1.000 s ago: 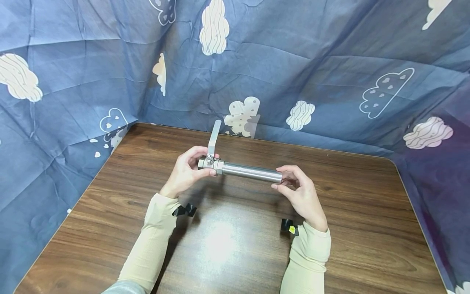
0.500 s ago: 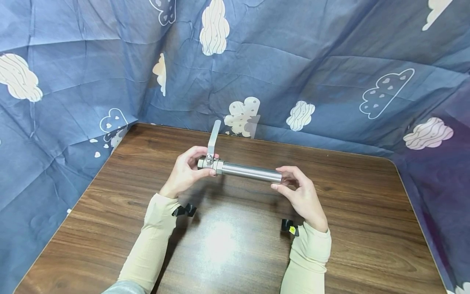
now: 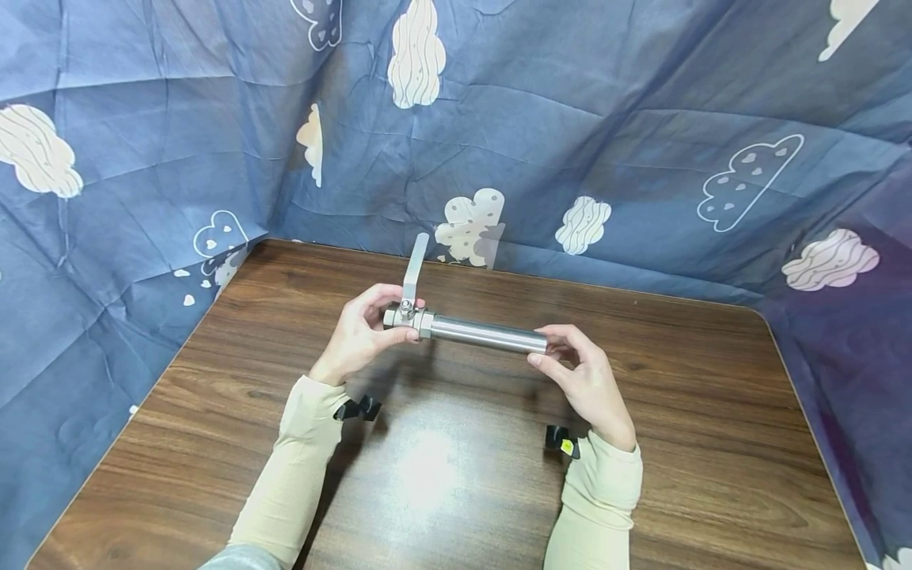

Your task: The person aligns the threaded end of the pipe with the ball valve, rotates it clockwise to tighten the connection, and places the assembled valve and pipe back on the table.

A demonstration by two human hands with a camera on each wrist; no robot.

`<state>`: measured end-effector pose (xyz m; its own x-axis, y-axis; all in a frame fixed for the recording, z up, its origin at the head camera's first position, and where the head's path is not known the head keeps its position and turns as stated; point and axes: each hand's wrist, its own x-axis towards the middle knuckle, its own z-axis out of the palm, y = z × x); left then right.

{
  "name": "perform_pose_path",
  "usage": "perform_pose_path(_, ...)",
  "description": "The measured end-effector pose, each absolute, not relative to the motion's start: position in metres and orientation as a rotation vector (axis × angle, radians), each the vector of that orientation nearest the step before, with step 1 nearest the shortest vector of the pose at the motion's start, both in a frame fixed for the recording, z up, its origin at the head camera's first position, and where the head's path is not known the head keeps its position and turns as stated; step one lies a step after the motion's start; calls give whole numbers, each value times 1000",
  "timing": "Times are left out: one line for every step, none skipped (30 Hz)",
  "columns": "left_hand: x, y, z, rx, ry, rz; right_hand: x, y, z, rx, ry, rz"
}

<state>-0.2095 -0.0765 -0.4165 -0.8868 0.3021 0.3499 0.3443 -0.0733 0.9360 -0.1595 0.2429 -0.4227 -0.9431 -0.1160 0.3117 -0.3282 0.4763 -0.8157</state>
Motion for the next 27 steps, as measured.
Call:
perform_pose_path(-209,-77,-416,-739,-2119,-2155,-159,243,-422,374,-2514,1457)
perform_pose_path(-209,-77,-416,-739,-2121,-2153,-159,243,-422,370,-2519,1452)
perform_pose_path(-209,-76,-416,-739,-2122,-2151,-159,243,-421,362,-2522,1451)
perform_pose_path(-209,-76,-416,-739,-2124,-2149,-159,243,-421,354,-2526,1450)
perform_pose_path(-209,-76,-416,-739,-2125,-2149,-159,243,-421,344,-2530,1450)
perform_pose_path(-209,-76,-416,-739,-2127,-2148,-161,244,-425,334,-2535,1447)
perform_pose_path(-209,-76,-416,-740,-2129,-2146,-162,246,-427,324,-2540,1445)
perform_pose_path(-209,-76,-416,-742,-2129,-2146,-162,246,-428,325,-2541,1440)
perform_pose_path(-210,-76,-416,-742,-2129,-2144,-162,246,-428,319,-2543,1441)
perform_pose_path(-210,-76,-416,-743,-2129,-2143,-162,247,-428,315,-2546,1440)
perform_pose_path(-210,-76,-416,-744,-2129,-2142,-162,246,-428,314,-2550,1438)
perform_pose_path(-210,-76,-417,-744,-2129,-2141,-162,246,-428,310,-2553,1437)
perform_pose_path(-210,-76,-417,-745,-2129,-2137,-162,246,-428,307,-2556,1437)
perform_pose_path(-210,-76,-417,-745,-2128,-2136,-162,247,-428,305,-2559,1436)
perform_pose_path(-210,-77,-417,-746,-2127,-2133,-162,246,-428,303,-2562,1436)
perform_pose_path(-210,-77,-417,-748,-2126,-2132,-162,247,-429,301,-2562,1438)
perform_pose_path(-210,-77,-416,-749,-2125,-2131,-162,246,-429,303,-2561,1439)
perform_pose_path(-210,-77,-416,-751,-2125,-2127,-162,247,-429,304,-2561,1438)
perform_pose_path(-209,-76,-416,-754,-2125,-2123,-162,247,-429,307,-2558,1440)
perform_pose_path(-209,-76,-416,-756,-2124,-2121,-162,247,-429,310,-2557,1442)
perform_pose_path(-209,-76,-416,-758,-2125,-2118,-162,246,-428,315,-2556,1443)
perform_pose_path(-209,-76,-416,-758,-2124,-2116,-162,246,-428,318,-2553,1448)
perform_pose_path(-210,-76,-416,-759,-2125,-2116,-162,246,-427,321,-2552,1447)
perform_pose_path(-210,-76,-417,-761,-2126,-2115,-162,246,-427,331,-2550,1443)
perform_pose_path(-210,-76,-417,-762,-2126,-2115,-162,246,-427,335,-2548,1444)
perform_pose_path(-210,-76,-417,-764,-2126,-2117,-162,245,-427,340,-2546,1445)
perform_pose_path(-210,-76,-417,-766,-2125,-2117,-162,245,-427,345,-2544,1443)
